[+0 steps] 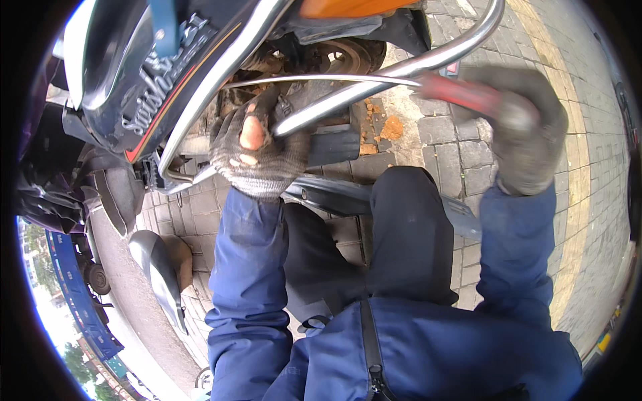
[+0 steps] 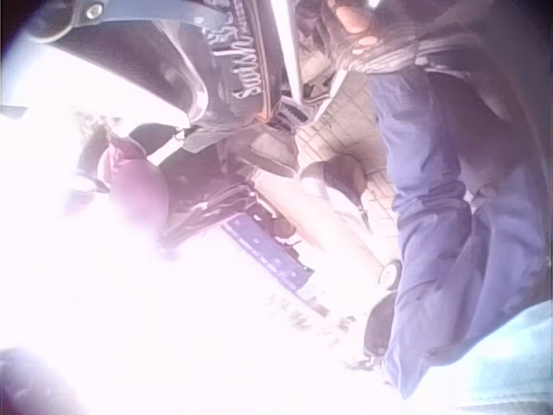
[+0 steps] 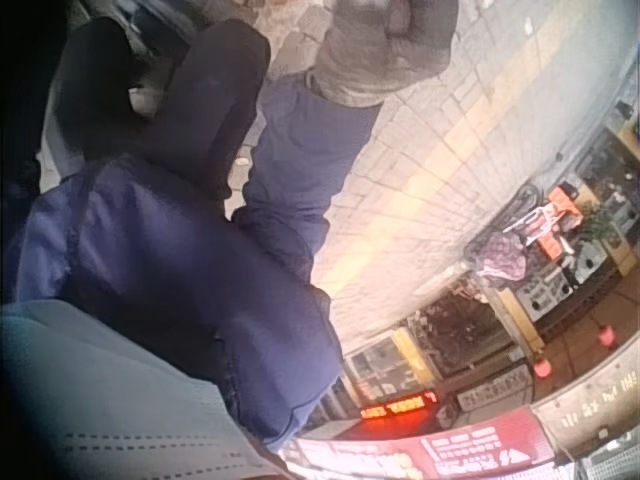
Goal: The person kneels beside a scooter and uses a screwdriver to loosen and remove fasteners from the rear wheel area. They detach a plastic cover and set it aside, then reach into the exposed engine compartment to adjust internal components.
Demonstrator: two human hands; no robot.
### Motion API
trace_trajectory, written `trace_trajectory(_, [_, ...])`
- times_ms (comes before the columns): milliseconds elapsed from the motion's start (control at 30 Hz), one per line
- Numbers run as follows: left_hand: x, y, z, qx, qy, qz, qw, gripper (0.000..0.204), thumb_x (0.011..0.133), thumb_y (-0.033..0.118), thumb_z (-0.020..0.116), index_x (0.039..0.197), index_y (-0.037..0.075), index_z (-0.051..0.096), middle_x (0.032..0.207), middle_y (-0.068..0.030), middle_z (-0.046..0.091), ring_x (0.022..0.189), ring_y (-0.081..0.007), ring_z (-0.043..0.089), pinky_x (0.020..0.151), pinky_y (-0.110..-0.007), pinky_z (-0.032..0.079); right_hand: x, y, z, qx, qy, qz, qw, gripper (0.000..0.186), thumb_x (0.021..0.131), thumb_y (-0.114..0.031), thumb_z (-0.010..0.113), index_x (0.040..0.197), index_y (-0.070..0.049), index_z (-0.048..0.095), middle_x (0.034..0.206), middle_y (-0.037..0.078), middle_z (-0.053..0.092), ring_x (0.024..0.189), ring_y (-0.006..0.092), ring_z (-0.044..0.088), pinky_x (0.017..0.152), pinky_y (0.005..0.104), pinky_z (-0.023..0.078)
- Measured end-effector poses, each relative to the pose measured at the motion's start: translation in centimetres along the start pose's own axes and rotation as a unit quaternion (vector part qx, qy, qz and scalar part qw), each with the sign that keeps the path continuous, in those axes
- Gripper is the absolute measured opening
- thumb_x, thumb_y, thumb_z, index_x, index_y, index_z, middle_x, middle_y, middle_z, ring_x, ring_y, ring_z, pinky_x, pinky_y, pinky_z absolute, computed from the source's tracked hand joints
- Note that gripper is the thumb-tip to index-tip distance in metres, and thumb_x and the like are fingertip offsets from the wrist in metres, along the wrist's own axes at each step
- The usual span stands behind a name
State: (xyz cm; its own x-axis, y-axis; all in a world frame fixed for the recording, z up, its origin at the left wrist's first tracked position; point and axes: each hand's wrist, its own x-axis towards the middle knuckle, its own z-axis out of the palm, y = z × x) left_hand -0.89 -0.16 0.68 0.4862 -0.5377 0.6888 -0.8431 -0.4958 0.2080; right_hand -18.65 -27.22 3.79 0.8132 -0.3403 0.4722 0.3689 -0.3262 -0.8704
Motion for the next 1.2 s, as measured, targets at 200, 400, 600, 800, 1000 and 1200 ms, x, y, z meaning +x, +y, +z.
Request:
trace_trajectory(200, [-1.0,-0.5,0.4,-0.03,-0.046,-0.051,0.997,0.039,0.077,0.01,0.067,0.115,0.001,0.068,0.093,-0.0143,0.074,0.084,-0.0232,0.074,0.078,-0.033,0.057,-13.6,10.6,-11.2,0.472,0.087,0.107,0.871,0.037,0.093,-0.041,0.068,0.103,-0.007,0.058,0.102,0.018,0.068,0.088,0.0282,0.069,0.06,0.0329,0.061])
trace_trajectory(400, [-2.1,-1.3,1.2,-0.095,-0.033,-0.058,0.993,0.044,0.083,0.012,0.066,0.121,-0.01,0.061,0.104,-0.0218,0.07,0.094,-0.0285,0.069,0.086,-0.037,0.055,-22.4,20.2,-8.0,0.411,0.291,0.292,0.814,0.034,0.091,-0.032,0.071,0.107,-0.004,0.06,0.105,0.021,0.07,0.078,0.0306,0.071,0.059,0.0371,0.062])
trace_trajectory(600, [-2.0,-0.8,0.4,-0.117,-0.097,-0.081,0.985,0.051,0.089,0.014,0.064,0.131,-0.012,0.051,0.122,-0.0262,0.064,0.114,-0.0306,0.064,0.101,-0.041,0.048,-14.5,22.3,0.0,0.351,0.19,0.329,0.856,0.037,0.091,-0.029,0.072,0.108,0.002,0.06,0.108,0.025,0.069,0.081,0.0311,0.073,0.066,0.0443,0.065])
trace_trajectory(800, [-1.0,-0.5,0.8,0.018,-0.022,-0.026,0.999,0.044,0.074,0.024,0.077,0.108,-0.003,0.069,0.087,-0.0167,0.073,0.076,-0.0336,0.071,0.073,-0.041,0.056,-10.1,22.5,2.4,0.351,0.13,0.321,0.87,0.05,0.085,-0.039,0.08,0.109,0.001,0.061,0.108,0.021,0.069,0.085,0.0294,0.073,0.071,0.0423,0.065])
trace_trajectory(1000, [-0.9,-0.2,0.4,0.01,-0.077,-0.027,0.997,0.052,0.089,0.03,0.071,0.12,-0.011,0.061,0.107,-0.023,0.069,0.095,-0.0292,0.069,0.085,-0.038,0.053,-4.3,25.6,-2.2,0.084,-0.218,0.38,0.895,0.039,0.087,-0.021,0.077,0.116,0.001,0.063,0.101,0.012,0.071,0.081,0.0152,0.068,0.068,0.0297,0.059])
trace_trajectory(1200, [-1.0,-0.3,0.4,0.007,-0.071,-0.047,0.996,0.051,0.085,0.03,0.075,0.117,-0.008,0.065,0.102,-0.0214,0.07,0.093,-0.0314,0.069,0.084,-0.039,0.054,-7.8,29.3,5.7,0.138,-0.221,0.276,0.925,0.033,0.096,-0.02,0.065,0.125,-0.003,0.062,0.112,0.009,0.067,0.103,0.0199,0.066,0.09,0.0355,0.057])
